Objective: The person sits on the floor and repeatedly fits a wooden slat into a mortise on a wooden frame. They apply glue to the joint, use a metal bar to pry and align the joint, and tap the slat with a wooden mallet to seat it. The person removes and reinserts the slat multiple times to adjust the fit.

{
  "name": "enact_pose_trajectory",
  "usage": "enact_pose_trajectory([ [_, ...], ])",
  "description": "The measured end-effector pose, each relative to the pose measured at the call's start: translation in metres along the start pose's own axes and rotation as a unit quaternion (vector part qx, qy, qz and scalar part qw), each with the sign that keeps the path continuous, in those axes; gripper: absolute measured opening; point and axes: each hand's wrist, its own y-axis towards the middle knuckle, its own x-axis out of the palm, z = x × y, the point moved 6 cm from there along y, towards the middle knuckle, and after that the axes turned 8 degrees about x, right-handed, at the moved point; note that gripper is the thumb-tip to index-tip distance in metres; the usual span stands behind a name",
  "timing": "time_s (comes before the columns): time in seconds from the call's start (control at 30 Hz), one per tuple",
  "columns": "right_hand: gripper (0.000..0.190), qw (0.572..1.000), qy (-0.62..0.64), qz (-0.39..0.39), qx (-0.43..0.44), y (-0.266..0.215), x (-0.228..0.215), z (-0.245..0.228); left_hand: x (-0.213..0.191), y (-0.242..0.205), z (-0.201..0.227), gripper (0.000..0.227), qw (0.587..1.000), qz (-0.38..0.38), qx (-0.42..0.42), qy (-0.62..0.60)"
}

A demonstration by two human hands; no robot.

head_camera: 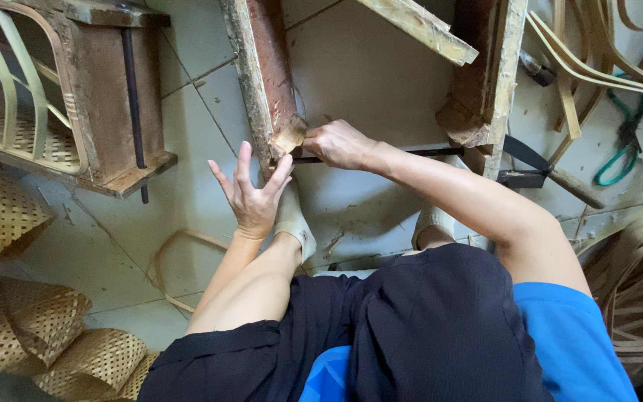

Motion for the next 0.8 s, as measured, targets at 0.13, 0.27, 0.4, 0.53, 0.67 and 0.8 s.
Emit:
enact_pose_trajectory([
  [0.13,0.008,1.000,-0.004,-0.009,0.004,-0.0012,0.0000,0.0009,0.0018,0.0001,0.0011,0.043,1.000,0.009,-0.003,-0.002],
  [0.27,0.007,1.000,0.010,0.013,-0.012,-0.0011,-0.0022,-0.0020,0.0019,0.0015,0.0014,0.026,1.000,0.017,-0.014,-0.016],
  [0.4,0.010,1.000,-0.002,0.008,-0.006,0.0001,-0.0023,-0.0009,0.0011,0.0036,0.0014,0.022,0.999,0.011,-0.017,-0.031],
  [0.53,0.011,1.000,-0.001,0.011,-0.018,-0.0015,-0.0022,-0.0024,0.0014,0.0032,0.0024,0.021,1.000,0.012,-0.013,-0.019],
  [0.67,0.012,1.000,-0.008,0.007,-0.011,-0.0002,-0.0034,-0.0020,0.0014,0.0043,0.0024,0.026,1.000,0.009,-0.004,-0.025],
  [0.8,0.010,1.000,-0.012,0.005,-0.006,-0.0008,-0.0023,-0.0013,0.0025,0.0043,0.0036,0.030,1.000,0.000,0.000,-0.031],
])
